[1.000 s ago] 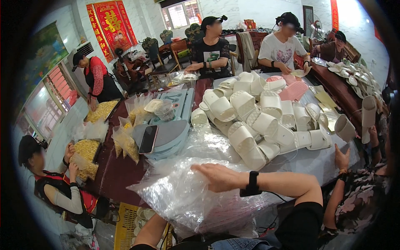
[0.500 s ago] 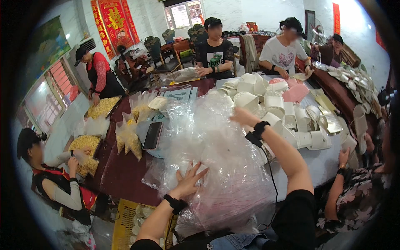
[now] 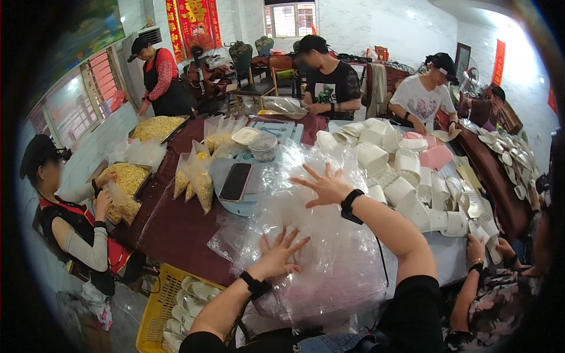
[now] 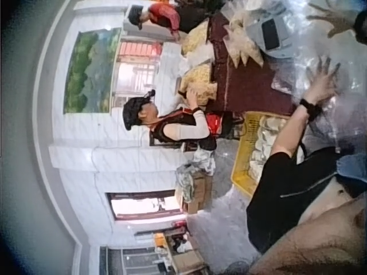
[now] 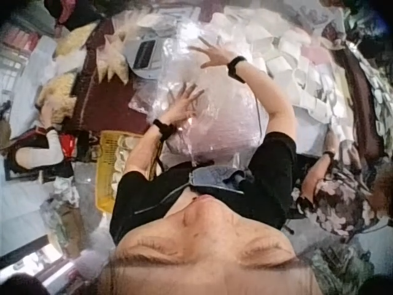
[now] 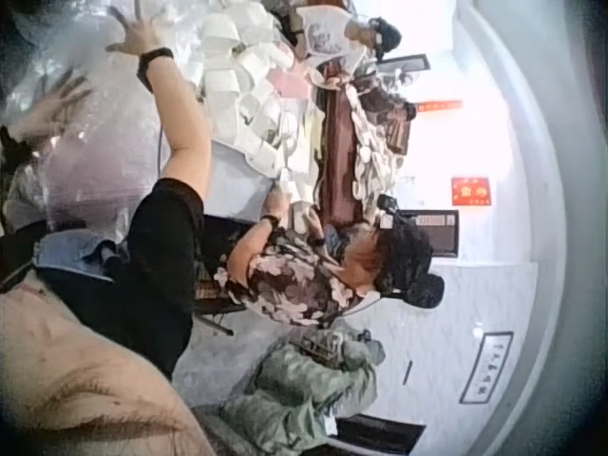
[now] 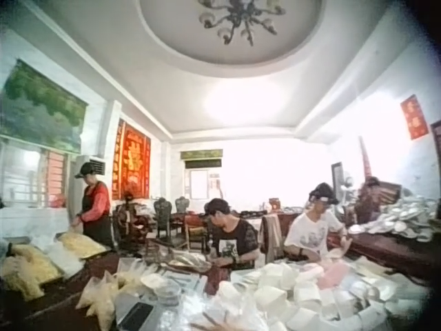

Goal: Packaging white slippers into plastic bags and placing them in a yellow crate.

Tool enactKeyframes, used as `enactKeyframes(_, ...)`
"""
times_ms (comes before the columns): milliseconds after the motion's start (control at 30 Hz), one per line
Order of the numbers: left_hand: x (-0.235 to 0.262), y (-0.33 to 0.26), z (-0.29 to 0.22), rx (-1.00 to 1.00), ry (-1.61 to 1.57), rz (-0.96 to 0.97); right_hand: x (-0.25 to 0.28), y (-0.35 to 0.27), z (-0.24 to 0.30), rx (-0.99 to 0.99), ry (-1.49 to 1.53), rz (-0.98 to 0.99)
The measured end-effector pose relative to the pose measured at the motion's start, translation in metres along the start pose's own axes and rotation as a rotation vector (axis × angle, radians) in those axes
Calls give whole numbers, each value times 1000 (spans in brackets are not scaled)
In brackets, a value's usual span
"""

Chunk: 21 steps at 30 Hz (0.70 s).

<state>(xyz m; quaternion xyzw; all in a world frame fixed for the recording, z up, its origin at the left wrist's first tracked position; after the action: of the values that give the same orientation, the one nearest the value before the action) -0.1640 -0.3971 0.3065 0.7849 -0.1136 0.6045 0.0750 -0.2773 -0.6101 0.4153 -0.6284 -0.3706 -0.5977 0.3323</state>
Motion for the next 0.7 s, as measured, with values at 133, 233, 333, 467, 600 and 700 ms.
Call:
enactKeyframes(133, -1, -21, 9, -9, 4, -56, -42, 9, 4, -49, 81, 170)
enactKeyframes(233, 2, -25, 14, -3, 23, -42, -63, 16, 8, -99, 22, 393)
enactKeyframes(333, 2, -17, 20, -11, 46, -15, -62, 22, 9, -159, -34, 415)
enactKeyframes(467, -1, 11, 29, -14, 73, -39, -91, 48, -23, -219, 117, 456)
enactKeyframes(600, -13, 18, 42, 17, 92, -41, -68, 53, -12, -252, 89, 469)
enactKeyframes(700, 5, 23, 29, -12, -44, -97, -48, 43, -25, -194, 184, 378)
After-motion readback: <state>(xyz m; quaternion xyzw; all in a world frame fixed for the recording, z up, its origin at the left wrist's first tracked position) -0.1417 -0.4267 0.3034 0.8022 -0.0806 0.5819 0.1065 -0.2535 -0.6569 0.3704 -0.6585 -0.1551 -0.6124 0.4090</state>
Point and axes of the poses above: each hand's wrist, its own y-axis towards the middle knuckle, its own x-axis out of the back of the hand, z = x × y, the point moved 4 cm from there along y, towards the middle knuckle, and after that the axes turned 5 degrees about y, right-handed, at the moved point
